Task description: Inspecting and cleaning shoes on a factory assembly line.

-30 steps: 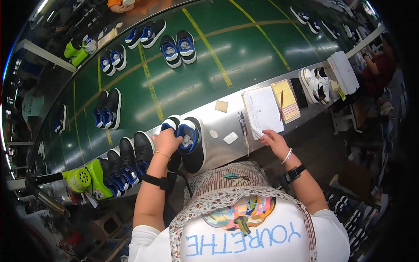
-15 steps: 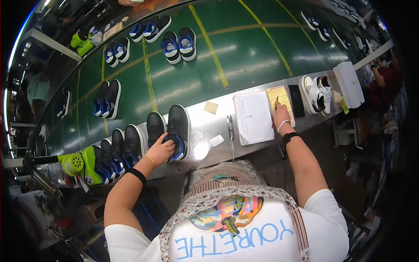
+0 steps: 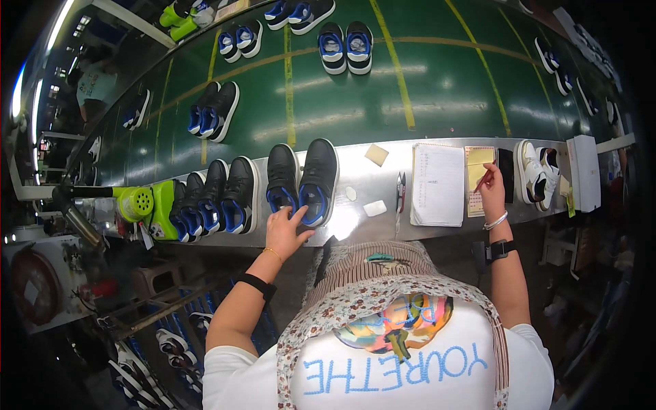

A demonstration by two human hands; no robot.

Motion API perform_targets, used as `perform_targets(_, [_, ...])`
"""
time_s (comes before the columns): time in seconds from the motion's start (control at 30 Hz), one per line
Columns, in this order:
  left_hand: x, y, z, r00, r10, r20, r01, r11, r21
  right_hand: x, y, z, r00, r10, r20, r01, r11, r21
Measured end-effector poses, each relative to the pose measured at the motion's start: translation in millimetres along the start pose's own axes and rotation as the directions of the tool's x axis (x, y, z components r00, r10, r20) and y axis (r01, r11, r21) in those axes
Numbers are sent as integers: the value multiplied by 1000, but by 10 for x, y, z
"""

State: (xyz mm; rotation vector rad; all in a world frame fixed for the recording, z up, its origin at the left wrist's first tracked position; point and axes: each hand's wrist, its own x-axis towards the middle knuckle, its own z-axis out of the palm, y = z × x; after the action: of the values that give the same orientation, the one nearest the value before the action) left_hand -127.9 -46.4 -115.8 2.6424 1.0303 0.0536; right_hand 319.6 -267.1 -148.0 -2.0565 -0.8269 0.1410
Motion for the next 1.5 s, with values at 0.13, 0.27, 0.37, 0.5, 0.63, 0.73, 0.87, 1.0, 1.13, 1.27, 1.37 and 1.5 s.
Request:
perform_targets(0.13, [88,172,158,979,-174,105,164,982,93,-133,-40,30,806,169,567,-552,560,618])
perform_targets(0.27, [92,198,201,967,-216,135,207,975,77,-173,-583,452,801,340,493,-595,551,586])
perform_targets(0.37, [92,242,194,963,-233,137,225,972,68,-174,-498,628,828,335,450,-558,572,601])
perform_targets(0.5, [70,294,221,955,-274,110,272,962,39,-127,-233,769,802,410,435,-583,698,417])
perform_targets(0.63, [83,350,238,950,-290,116,288,957,35,-166,-66,868,870,390,301,-479,812,332])
perform_targets(0.73, [80,370,223,950,-290,119,289,957,29,-174,-22,867,875,378,304,-468,820,330])
perform_targets(0.87, [73,376,232,950,-289,121,288,957,29,-179,-40,843,873,377,310,-469,824,317])
perform_targets(1.0, [68,408,247,948,-292,127,291,956,24,-184,-31,815,879,362,311,-453,837,307])
perform_targets(1.13, [66,426,248,949,-290,127,289,957,26,-190,-16,819,880,363,306,-452,840,301])
perform_targets(1.27, [70,453,255,950,-286,129,286,958,22,-191,43,796,892,337,300,-414,877,244])
perform_targets(1.37, [80,465,251,950,-283,134,283,959,23,-212,77,780,898,339,281,-408,880,244])
perform_targets(1.5, [46,426,270,955,-274,114,274,962,21,-147,-62,634,898,371,239,-430,854,292])
